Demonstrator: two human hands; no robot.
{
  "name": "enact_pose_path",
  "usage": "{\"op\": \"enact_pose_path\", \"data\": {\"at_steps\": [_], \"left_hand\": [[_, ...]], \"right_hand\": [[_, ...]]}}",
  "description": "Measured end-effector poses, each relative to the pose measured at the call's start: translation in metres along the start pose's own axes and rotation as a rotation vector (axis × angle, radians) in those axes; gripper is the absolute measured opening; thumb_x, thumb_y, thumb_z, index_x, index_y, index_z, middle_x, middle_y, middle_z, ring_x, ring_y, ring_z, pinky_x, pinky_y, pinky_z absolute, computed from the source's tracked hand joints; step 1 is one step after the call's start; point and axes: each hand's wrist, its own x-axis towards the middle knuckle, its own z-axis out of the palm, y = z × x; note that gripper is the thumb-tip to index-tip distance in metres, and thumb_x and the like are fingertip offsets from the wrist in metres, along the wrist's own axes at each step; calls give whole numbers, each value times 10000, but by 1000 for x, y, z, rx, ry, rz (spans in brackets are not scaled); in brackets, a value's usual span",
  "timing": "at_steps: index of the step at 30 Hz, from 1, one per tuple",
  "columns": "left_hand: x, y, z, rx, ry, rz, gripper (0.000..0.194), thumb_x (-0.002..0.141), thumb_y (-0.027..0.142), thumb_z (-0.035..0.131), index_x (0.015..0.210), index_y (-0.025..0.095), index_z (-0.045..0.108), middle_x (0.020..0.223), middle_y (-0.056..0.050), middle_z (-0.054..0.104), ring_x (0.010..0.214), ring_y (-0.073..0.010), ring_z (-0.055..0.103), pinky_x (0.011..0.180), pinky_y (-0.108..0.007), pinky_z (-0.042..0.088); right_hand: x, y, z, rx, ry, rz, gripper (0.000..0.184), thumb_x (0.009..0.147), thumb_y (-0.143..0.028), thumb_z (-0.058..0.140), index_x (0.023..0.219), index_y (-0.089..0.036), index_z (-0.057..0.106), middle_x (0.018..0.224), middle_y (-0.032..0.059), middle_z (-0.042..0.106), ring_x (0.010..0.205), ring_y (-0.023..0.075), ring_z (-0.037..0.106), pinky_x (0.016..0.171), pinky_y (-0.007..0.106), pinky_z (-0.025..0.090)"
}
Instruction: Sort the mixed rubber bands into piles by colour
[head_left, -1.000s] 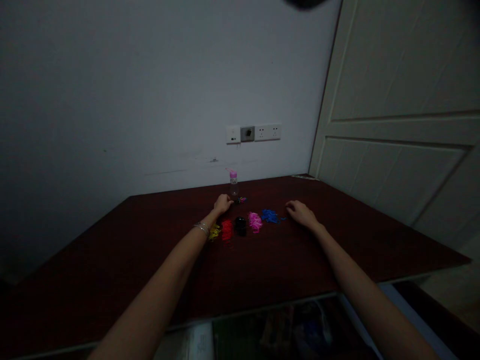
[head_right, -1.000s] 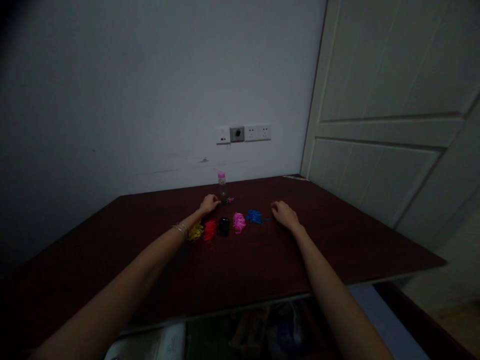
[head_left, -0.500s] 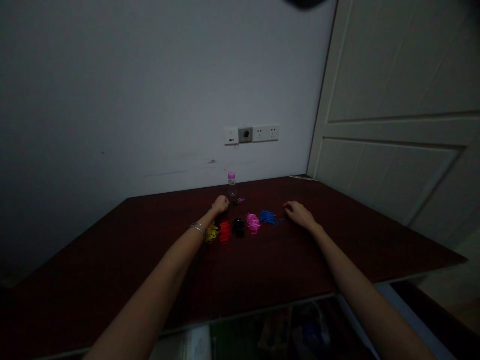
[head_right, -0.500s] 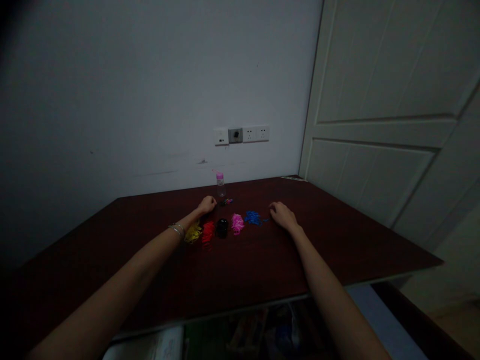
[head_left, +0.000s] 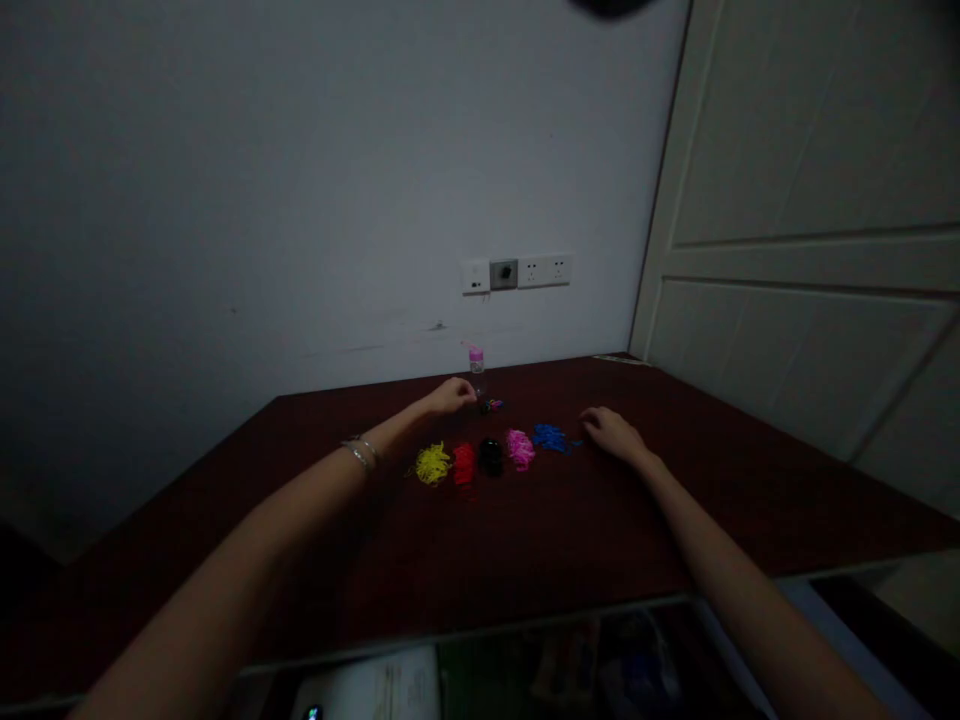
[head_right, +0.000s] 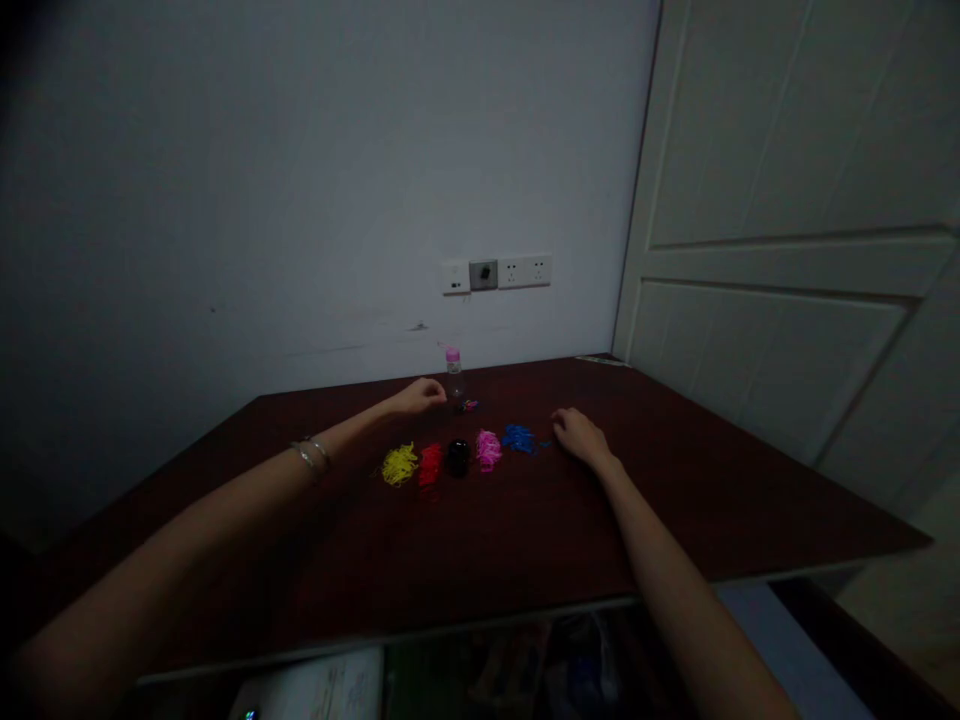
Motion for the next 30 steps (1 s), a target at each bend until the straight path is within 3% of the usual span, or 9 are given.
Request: {"op": "enact_pose_path", "data": {"at_steps": [7, 13, 18, 23, 30], "left_hand": [[-21, 20, 2, 97, -137, 76, 142, 719, 186, 543, 761, 100, 648, 768, -42, 648, 732, -128, 561, 705, -216, 412], [-31, 21, 25, 138, -216, 79, 129, 736, 174, 541, 777, 114, 648, 796, -43, 652, 746, -126, 566, 692, -206, 405], [-34, 19, 39, 76, -211, 50, 127, 715, 211, 580, 785, 132, 651, 771, -32, 642, 687, -117, 554, 625, -190, 400], [-35, -1, 39, 67, -45, -52, 180, 726, 257, 572, 827, 135, 657, 750, -31, 635, 682, -125, 548, 629, -203, 408], [-42, -61, 23, 188, 327, -290, 238, 790, 325, 514, 827, 140, 659, 830, -72, 660, 754, -147, 585, 704, -233, 427]], "right_hand": [[0, 0, 0, -9, -16, 9, 320, 848, -271, 413, 1100, -184, 590, 1147, 102, 577, 1016, 224, 553, 819, 314, 428], [-1, -2, -1, -1, -22, 8, 321, 846, -259, 412, 1099, -182, 594, 1158, 105, 574, 1021, 223, 553, 823, 315, 429], [-3, -3, -3, 10, -16, 5, 320, 844, -255, 410, 1095, -177, 592, 1159, 102, 574, 1034, 231, 547, 813, 319, 433], [-3, -3, -3, 7, -18, 10, 313, 840, -257, 425, 1093, -186, 595, 1152, 99, 577, 1019, 220, 553, 816, 310, 429], [-2, -3, -2, 6, -17, -2, 319, 844, -245, 415, 1098, -166, 590, 1145, 110, 578, 1028, 219, 548, 835, 309, 419]]}}
